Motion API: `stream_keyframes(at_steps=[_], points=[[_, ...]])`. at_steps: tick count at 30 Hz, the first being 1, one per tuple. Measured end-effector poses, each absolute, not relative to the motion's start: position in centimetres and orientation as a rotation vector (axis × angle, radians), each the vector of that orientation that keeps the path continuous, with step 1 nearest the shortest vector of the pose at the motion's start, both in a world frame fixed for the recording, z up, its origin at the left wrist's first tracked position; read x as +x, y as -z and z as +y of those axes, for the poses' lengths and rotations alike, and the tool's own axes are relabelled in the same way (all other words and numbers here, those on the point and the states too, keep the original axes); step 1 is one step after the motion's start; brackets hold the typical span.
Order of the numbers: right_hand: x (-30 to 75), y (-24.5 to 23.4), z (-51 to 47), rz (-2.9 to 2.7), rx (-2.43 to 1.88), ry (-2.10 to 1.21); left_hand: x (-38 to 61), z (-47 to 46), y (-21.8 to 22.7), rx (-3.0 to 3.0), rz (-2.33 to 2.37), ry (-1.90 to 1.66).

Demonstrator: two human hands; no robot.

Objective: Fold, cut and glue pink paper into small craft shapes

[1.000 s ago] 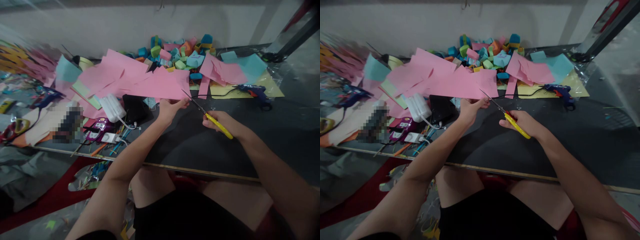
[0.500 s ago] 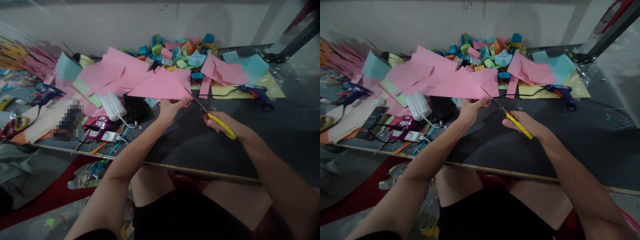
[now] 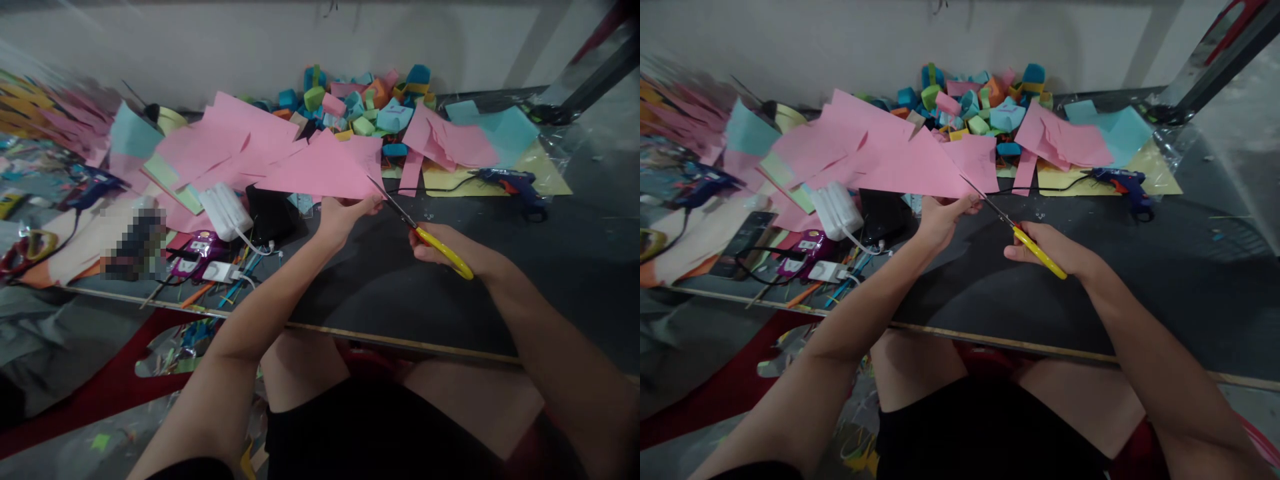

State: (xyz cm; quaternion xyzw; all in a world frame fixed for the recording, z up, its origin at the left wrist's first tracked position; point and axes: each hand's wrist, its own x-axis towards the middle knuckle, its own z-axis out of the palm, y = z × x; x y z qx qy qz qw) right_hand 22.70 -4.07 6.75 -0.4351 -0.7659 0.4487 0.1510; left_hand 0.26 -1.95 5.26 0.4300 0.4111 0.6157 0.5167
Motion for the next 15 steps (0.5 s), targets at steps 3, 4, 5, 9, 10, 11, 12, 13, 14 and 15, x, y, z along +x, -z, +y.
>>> stream_keyframes(at_steps=[3, 4, 5, 9, 10, 11, 12, 13, 14, 15], points=[[22.72, -6.64, -4.13, -2.2, -1.245, -1.258, 0.22, -1.92, -5.16, 1.036, 1.02, -1.46], [22.73, -6.57, -4.13, -2.201, -1.241, -1.257, 0.22, -1.92, -5.14, 1.032, 1.037, -1.449], [22.76, -6.49, -4.13, -2.205, -1.235, -1.26, 0.22, -1.92, -5.11, 1.022, 1.057, -1.439], [22.9, -6.16, -3.97, -2.213, -1.207, -1.265, 0.27, -1.96, -5.13, 0.99, 1.088, -1.426], [22.93, -6.08, -3.92, -2.217, -1.202, -1.264, 0.29, -1.98, -5.17, 0.991, 1.08, -1.429], [22.94, -6.01, -3.88, -2.221, -1.198, -1.261, 0.3, -1.99, -5.22, 0.992, 1.071, -1.433], [22.94, -5.95, -3.85, -2.225, -1.193, -1.255, 0.32, -2.0, -5.27, 0.994, 1.064, -1.435], [22.92, -5.91, -3.84, -2.231, -1.187, -1.248, 0.34, -2.02, -5.33, 0.997, 1.061, -1.435], [22.89, -5.9, -3.85, -2.234, -1.186, -1.239, 0.35, -2.03, -5.38, 1.001, 1.063, -1.435], [22.84, -5.91, -3.88, -2.235, -1.19, -1.225, 0.36, -2.03, -5.42, 1.005, 1.069, -1.433]])
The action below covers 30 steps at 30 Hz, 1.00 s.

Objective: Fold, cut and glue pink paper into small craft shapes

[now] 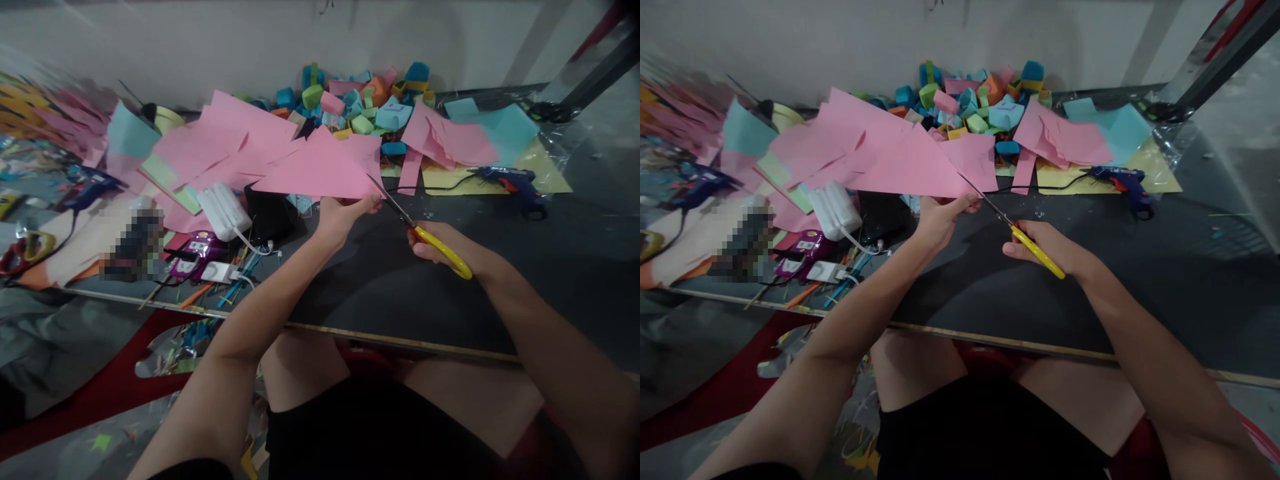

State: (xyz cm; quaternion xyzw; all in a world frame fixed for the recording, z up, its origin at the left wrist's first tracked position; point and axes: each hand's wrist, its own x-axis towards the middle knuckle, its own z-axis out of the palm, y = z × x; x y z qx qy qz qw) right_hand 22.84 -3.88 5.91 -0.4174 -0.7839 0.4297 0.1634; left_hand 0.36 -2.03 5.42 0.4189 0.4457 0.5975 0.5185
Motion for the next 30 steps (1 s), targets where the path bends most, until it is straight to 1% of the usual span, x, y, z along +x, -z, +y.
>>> stream_keyframes(at_steps=[6, 17, 24, 30], points=[[22.49, -6.52, -4.02, -2.241, -1.264, -1.103, 0.32, -2.0, -5.27, 1.009, 1.068, -1.442], [22.21, -6.69, -4.25, -2.162, -1.254, -1.188, 0.38, -2.12, -5.28, 1.005, 1.042, -1.456], [22.08, -6.66, -4.15, -2.18, -1.314, -1.106, 0.52, -2.03, -5.44, 1.008, 1.011, -1.474], [22.0, -6.78, -4.24, -2.171, -1.324, -1.151, 0.41, -1.97, -5.28, 0.984, 1.096, -1.421]])
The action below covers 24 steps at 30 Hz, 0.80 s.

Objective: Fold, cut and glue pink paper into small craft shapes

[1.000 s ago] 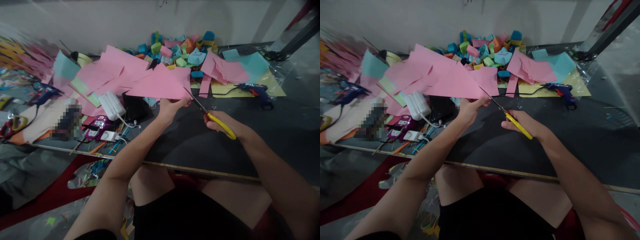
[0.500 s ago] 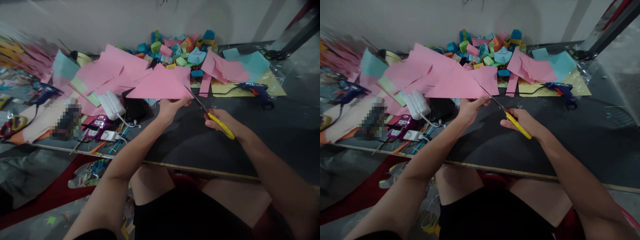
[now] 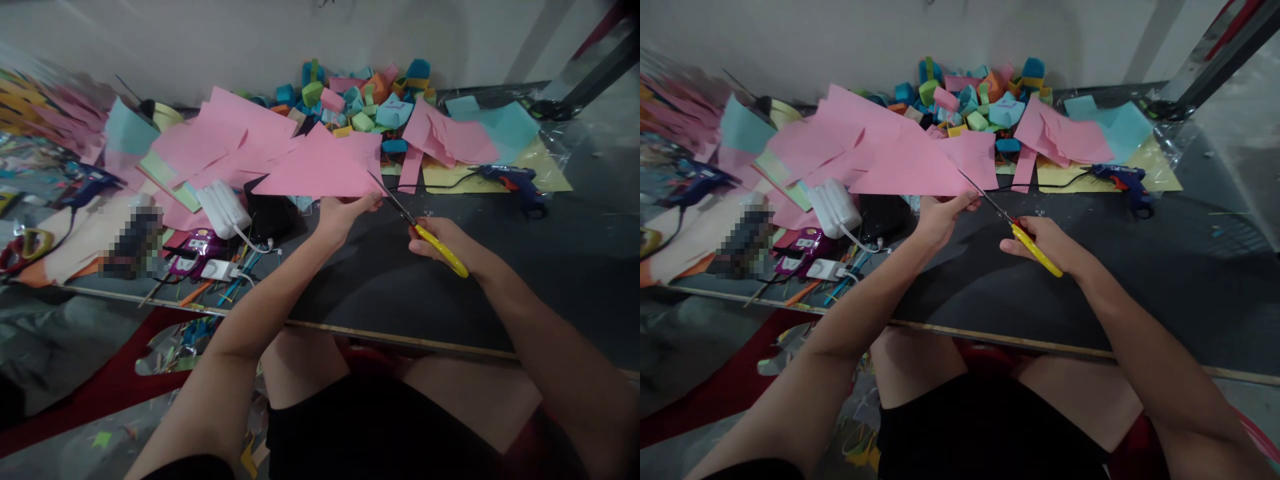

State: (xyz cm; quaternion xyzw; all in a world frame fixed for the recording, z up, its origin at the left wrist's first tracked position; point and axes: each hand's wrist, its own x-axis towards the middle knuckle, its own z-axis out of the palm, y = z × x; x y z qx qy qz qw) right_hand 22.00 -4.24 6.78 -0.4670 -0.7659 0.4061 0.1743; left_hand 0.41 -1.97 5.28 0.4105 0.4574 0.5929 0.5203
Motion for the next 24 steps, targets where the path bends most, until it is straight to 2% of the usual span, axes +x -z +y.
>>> stream_keyframes(at_steps=[13, 24], points=[[21.92, -7.04, -4.18, -2.18, -1.402, -1.085, 0.39, -1.88, -4.93, 1.029, 1.052, -1.445], [21.93, -6.46, -4.4, -2.09, -1.391, -1.157, 0.29, -1.73, -4.81, 1.021, 1.02, -1.461]])
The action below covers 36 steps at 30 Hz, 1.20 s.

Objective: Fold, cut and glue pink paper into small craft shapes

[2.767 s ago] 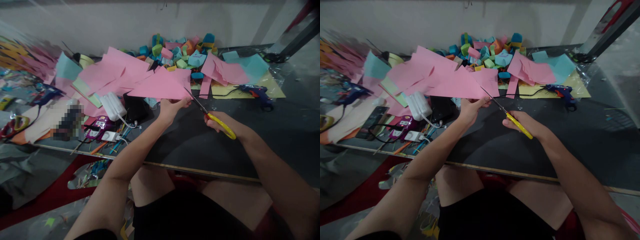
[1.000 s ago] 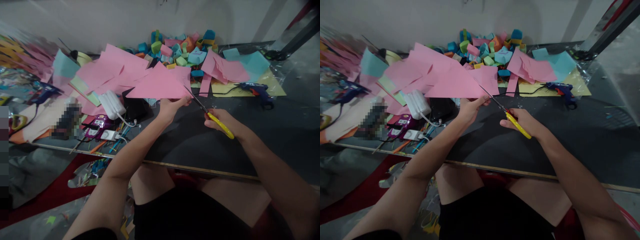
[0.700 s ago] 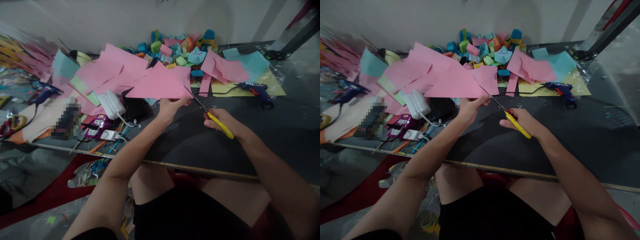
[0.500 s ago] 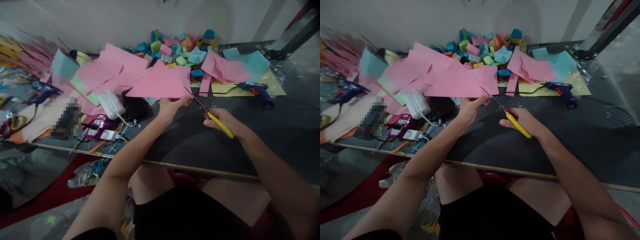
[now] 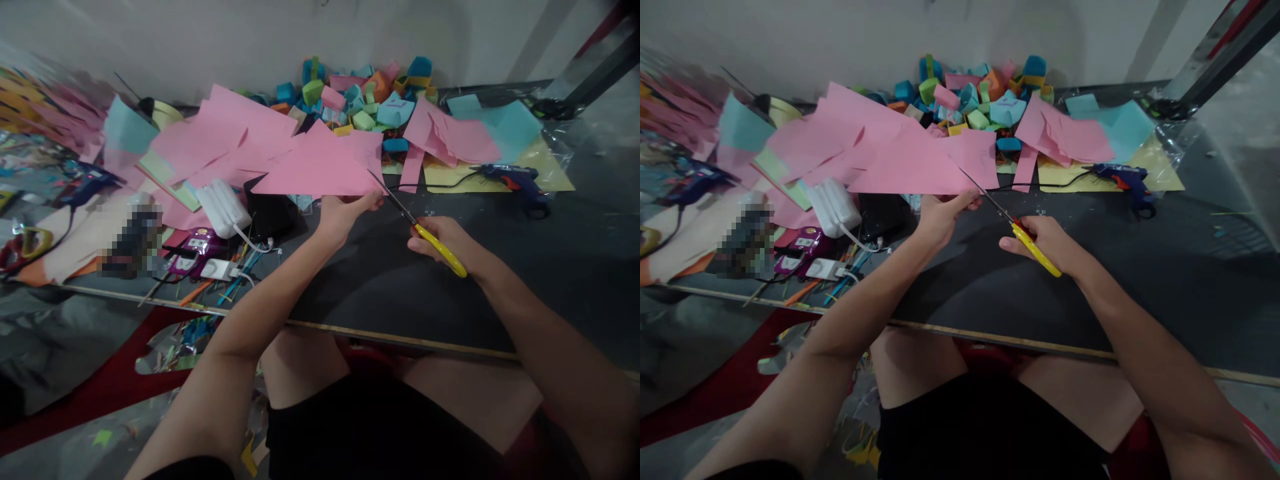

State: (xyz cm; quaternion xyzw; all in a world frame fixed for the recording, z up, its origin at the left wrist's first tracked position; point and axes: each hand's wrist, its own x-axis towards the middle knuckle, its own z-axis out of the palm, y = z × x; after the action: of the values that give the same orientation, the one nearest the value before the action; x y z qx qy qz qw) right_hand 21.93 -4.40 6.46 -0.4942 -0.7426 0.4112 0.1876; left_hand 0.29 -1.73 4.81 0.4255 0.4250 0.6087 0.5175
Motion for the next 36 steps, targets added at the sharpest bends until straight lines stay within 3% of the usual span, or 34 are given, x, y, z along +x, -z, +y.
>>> stream_keyframes(at_steps=[36], points=[[21.22, -6.61, -4.8, -2.051, -1.448, -1.068, 0.2, -1.72, -5.02, 1.036, 0.987, -1.442]])
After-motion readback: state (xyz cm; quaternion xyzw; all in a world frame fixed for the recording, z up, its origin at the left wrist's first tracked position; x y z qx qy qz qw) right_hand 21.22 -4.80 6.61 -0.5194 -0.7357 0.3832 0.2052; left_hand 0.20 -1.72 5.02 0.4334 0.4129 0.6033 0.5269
